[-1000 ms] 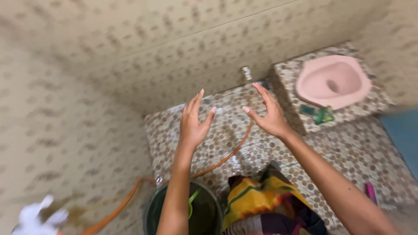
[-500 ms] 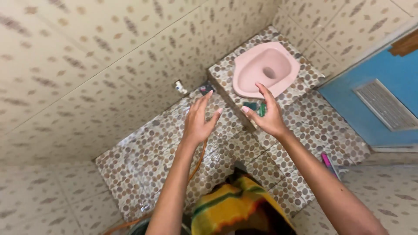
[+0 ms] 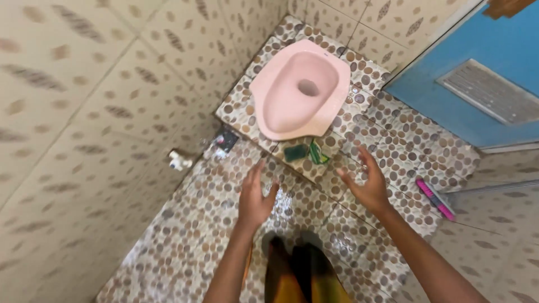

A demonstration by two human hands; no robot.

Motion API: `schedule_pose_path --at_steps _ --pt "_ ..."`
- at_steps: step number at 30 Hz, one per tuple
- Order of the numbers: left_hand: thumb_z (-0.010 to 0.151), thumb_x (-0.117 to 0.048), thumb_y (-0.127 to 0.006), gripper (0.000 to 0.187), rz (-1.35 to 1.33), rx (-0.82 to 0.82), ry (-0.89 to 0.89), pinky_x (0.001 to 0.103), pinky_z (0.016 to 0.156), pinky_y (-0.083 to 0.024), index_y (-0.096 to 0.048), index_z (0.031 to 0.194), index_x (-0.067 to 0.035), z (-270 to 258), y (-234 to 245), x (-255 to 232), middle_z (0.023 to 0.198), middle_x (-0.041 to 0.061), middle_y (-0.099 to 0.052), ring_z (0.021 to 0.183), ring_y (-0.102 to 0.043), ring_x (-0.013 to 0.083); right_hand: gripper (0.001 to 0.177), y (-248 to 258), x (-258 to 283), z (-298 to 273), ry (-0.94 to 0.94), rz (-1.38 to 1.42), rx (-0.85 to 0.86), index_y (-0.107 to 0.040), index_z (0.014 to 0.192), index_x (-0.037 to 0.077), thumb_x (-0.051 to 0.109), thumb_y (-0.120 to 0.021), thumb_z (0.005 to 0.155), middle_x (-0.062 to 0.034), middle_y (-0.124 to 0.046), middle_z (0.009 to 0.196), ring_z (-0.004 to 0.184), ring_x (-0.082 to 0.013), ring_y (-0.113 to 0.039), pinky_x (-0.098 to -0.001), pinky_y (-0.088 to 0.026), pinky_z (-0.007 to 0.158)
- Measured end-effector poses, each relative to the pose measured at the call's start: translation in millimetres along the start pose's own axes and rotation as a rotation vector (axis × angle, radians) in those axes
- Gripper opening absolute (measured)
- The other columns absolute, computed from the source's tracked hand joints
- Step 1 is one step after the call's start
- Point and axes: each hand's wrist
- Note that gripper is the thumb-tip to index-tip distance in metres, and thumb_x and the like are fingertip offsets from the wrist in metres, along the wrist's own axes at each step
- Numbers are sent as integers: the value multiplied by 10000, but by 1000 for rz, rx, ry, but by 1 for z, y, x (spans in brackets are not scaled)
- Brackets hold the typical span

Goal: Cleaning the bathroom wall tiles using a sponge and water hose.

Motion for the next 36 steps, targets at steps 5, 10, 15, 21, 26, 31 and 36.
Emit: schedule_pose_path --at_steps 5,10,15,21,26,31,36 --pt "916 -233 -687 683 -15 51 -82 457 1131 -385 -428 1511 -20 35 -90 94 1468 243 -526 1366 -486 419 876 -53 -98 15 -85 -19 -57 -414 1538 114 409 -811 815 -171 -486 1536 1396 -299 -494 -444 -459 1054" --pt "896 -194 -733 682 -8 146 14 475 1109 -362 -420 1461 27 52 -172 175 1451 276 -478 1352 -442 441 799 -116 -172 30 -223 -94 -103 -519 1457 143 352 -856 764 -115 -554 1492 1331 -234 -560 -405 -509 999" --pt "896 -128 -659 530 -71 153 92 444 1141 -403 -520 1395 -17 70 -237 228 1437 216 -555 1355 -515 382 790 -177 -242 49 -57 -98 -93 -515 1439 76 290 -874 768 -162 -541 1458 1299 -259 -552 -403 -541 939" --pt "894 -73 -613 644 -97 141 117 453 1054 -450 -418 1508 -52 94 -281 251 1621 246 -313 1365 -462 409 648 -222 -241 92 -451 512 28 -586 1435 21 166 -860 867 -251 -716 1201 825 -403 -655 -500 -556 694" --pt "808 -106 -739 761 239 199 146 490 1002 -446 -414 1496 -94 122 -262 217 1458 197 -429 1314 -446 409 422 -241 -284 107 360 -196 -372 -594 1277 30 264 -708 945 -97 -612 1189 978 -202 -638 -319 -550 783" --pt "606 -211 -899 767 465 133 -3 537 897 -448 -502 1249 -85 132 -271 233 1320 189 -525 1238 -493 426 281 -230 -309 95 -437 381 -207 -697 1247 6 209 -635 1064 -98 -675 894 707 -169 -548 -324 -451 611" --pt "651 -38 -879 829 -232 146 358 456 885 -544 -357 1292 -99 133 -276 208 1146 149 -612 1070 -648 316 255 -194 -285 85 -482 653 -393 -674 1183 24 170 -640 976 12 -718 998 833 -98 -654 -284 -549 703"
Point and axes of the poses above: each hand's wrist, its own z-axis towards the middle knuckle, its own y-axis out of the back of the hand, x = y × z
